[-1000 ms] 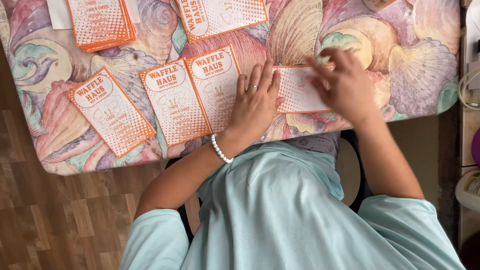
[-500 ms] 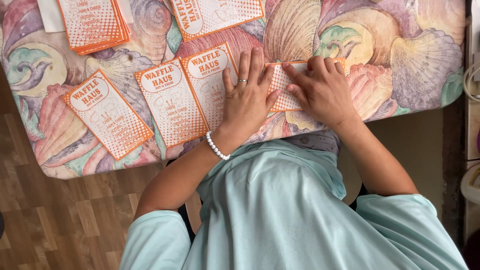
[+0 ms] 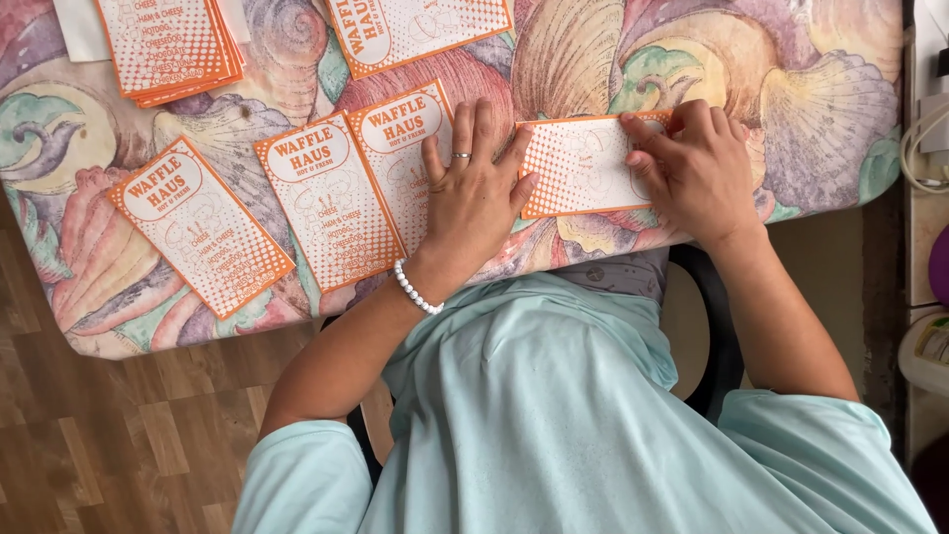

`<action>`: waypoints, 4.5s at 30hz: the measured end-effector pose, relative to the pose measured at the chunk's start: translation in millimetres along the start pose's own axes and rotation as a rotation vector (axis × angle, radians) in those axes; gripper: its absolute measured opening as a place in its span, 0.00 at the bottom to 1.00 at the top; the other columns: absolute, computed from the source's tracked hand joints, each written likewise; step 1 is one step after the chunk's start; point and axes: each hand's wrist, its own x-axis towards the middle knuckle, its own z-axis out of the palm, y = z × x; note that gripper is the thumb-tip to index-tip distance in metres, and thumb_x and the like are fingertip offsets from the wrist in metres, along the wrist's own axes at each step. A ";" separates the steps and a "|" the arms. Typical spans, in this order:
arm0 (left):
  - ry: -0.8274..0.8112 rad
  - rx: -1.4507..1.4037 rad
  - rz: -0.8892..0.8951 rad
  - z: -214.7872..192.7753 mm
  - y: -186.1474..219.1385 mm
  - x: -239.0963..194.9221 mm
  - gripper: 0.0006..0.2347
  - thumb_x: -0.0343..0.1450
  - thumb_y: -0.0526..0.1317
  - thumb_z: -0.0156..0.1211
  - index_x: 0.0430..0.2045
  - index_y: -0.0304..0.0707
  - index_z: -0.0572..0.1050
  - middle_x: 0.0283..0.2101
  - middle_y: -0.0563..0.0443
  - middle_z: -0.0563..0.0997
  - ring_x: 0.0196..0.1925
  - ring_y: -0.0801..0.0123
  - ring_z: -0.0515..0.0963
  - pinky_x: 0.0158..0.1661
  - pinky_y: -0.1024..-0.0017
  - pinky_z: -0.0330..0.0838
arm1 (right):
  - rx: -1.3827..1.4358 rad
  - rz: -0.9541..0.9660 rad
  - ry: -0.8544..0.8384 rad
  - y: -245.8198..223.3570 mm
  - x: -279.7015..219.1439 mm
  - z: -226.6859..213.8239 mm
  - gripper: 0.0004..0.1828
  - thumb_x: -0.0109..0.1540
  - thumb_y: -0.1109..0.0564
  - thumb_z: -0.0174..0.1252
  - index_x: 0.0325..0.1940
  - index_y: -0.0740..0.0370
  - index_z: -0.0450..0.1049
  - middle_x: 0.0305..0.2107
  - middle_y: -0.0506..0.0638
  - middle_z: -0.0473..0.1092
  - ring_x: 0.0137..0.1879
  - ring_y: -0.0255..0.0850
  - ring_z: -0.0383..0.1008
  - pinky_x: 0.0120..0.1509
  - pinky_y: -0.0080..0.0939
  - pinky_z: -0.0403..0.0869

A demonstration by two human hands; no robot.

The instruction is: Applying liquid glue to the edges of paper bags and folding them to create a seal.

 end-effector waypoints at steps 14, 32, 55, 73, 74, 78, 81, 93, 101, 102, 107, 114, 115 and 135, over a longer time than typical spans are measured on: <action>-0.024 -0.021 -0.015 1.7 -1.9 0.4 0.22 0.76 0.58 0.49 0.65 0.60 0.68 0.70 0.35 0.62 0.72 0.44 0.58 0.60 0.41 0.56 | -0.083 0.072 0.110 -6.2 -5.5 -10.3 0.32 0.79 0.38 0.37 0.67 0.55 0.81 0.50 0.59 0.64 0.45 0.54 0.64 0.47 0.53 0.64; -0.056 -0.051 -0.018 -0.2 -8.0 -1.0 0.21 0.76 0.57 0.53 0.65 0.65 0.69 0.70 0.34 0.59 0.73 0.45 0.56 0.62 0.36 0.54 | 0.100 0.136 -0.134 -31.6 12.4 -1.0 0.33 0.76 0.35 0.29 0.71 0.42 0.76 0.77 0.63 0.48 0.76 0.65 0.51 0.70 0.67 0.54; -0.050 -0.122 -0.017 -3.1 -6.7 1.6 0.20 0.79 0.56 0.50 0.66 0.62 0.71 0.76 0.34 0.44 0.78 0.38 0.44 0.69 0.27 0.37 | 0.095 0.118 -0.011 -15.5 -4.8 12.4 0.27 0.79 0.41 0.40 0.71 0.46 0.80 0.77 0.66 0.48 0.73 0.71 0.58 0.67 0.68 0.59; -0.110 -0.230 -0.001 7.9 -10.2 -3.5 0.21 0.79 0.53 0.48 0.69 0.57 0.68 0.79 0.35 0.38 0.79 0.39 0.30 0.65 0.24 0.19 | 0.158 0.036 0.038 -79.6 26.4 42.7 0.27 0.75 0.38 0.38 0.74 0.41 0.70 0.76 0.66 0.48 0.78 0.67 0.51 0.73 0.66 0.54; -0.111 -0.214 -0.002 6.2 -9.5 -3.7 0.22 0.79 0.53 0.48 0.69 0.56 0.67 0.79 0.35 0.39 0.79 0.39 0.30 0.65 0.23 0.19 | 0.166 0.043 0.029 -79.9 26.2 42.8 0.27 0.75 0.38 0.38 0.75 0.40 0.68 0.76 0.66 0.48 0.78 0.66 0.50 0.74 0.66 0.54; -0.061 0.007 -0.007 0.7 -7.1 -4.5 0.25 0.77 0.58 0.49 0.73 0.64 0.62 0.78 0.36 0.46 0.79 0.41 0.42 0.69 0.26 0.35 | 0.198 0.041 -0.035 -86.9 30.7 23.3 0.27 0.76 0.42 0.36 0.76 0.48 0.67 0.76 0.68 0.47 0.79 0.68 0.51 0.75 0.67 0.56; -0.056 0.000 -0.013 2.4 -6.6 -5.9 0.26 0.77 0.57 0.50 0.73 0.64 0.61 0.78 0.36 0.47 0.79 0.40 0.43 0.69 0.26 0.35 | 0.176 0.037 -0.018 -85.6 29.7 26.1 0.26 0.76 0.42 0.39 0.76 0.46 0.68 0.75 0.68 0.48 0.78 0.68 0.53 0.74 0.66 0.57; -0.068 -0.009 -0.017 -0.1 -7.5 -3.5 0.25 0.77 0.58 0.49 0.72 0.67 0.61 0.77 0.33 0.47 0.79 0.39 0.44 0.68 0.25 0.35 | 0.126 0.056 -0.049 -89.8 38.2 9.6 0.27 0.76 0.40 0.35 0.75 0.43 0.69 0.75 0.66 0.51 0.74 0.63 0.58 0.66 0.64 0.57; -0.101 -0.038 -0.012 -0.8 -10.0 -2.8 0.26 0.77 0.59 0.47 0.73 0.66 0.59 0.77 0.31 0.43 0.79 0.39 0.40 0.68 0.25 0.33 | 0.192 0.292 -0.215 -40.1 19.9 0.3 0.32 0.75 0.33 0.27 0.74 0.39 0.68 0.78 0.61 0.39 0.82 0.62 0.37 0.79 0.65 0.39; -0.119 -0.052 -0.014 -1.3 -10.8 -2.8 0.26 0.77 0.59 0.45 0.73 0.67 0.58 0.77 0.31 0.43 0.79 0.39 0.39 0.68 0.25 0.32 | 0.183 0.322 -0.216 -33.4 14.4 0.5 0.31 0.75 0.33 0.27 0.73 0.38 0.69 0.79 0.60 0.38 0.82 0.61 0.35 0.80 0.64 0.36; -0.087 -0.065 -0.005 -1.2 -11.2 -2.6 0.26 0.76 0.59 0.49 0.72 0.64 0.62 0.76 0.30 0.45 0.79 0.39 0.41 0.68 0.24 0.33 | 0.097 0.272 -0.101 -9.4 -10.2 2.4 0.29 0.78 0.38 0.31 0.73 0.41 0.73 0.77 0.68 0.50 0.77 0.68 0.50 0.72 0.64 0.47; -0.036 -0.094 0.003 -2.9 -9.9 5.5 0.25 0.69 0.56 0.60 0.63 0.59 0.70 0.74 0.28 0.53 0.77 0.37 0.46 0.66 0.23 0.34 | -0.084 0.199 0.096 25.3 -33.4 13.5 0.22 0.81 0.46 0.44 0.64 0.46 0.85 0.74 0.66 0.61 0.74 0.66 0.61 0.69 0.62 0.53; -0.034 -0.094 0.004 -3.0 -10.1 10.2 0.25 0.69 0.56 0.60 0.63 0.59 0.70 0.74 0.28 0.53 0.77 0.37 0.46 0.66 0.23 0.34 | -0.085 0.199 0.098 23.6 -31.7 11.3 0.22 0.81 0.46 0.44 0.64 0.46 0.85 0.74 0.66 0.61 0.74 0.66 0.61 0.69 0.62 0.53; -0.165 -0.403 -0.071 44.5 6.7 66.1 0.16 0.60 0.26 0.63 0.38 0.36 0.68 0.41 0.41 0.71 0.47 0.39 0.77 0.41 0.46 0.72 | 0.355 0.205 0.168 18.7 -4.7 3.0 0.26 0.70 0.51 0.69 0.67 0.69 0.77 0.50 0.64 0.73 0.49 0.61 0.75 0.49 0.58 0.74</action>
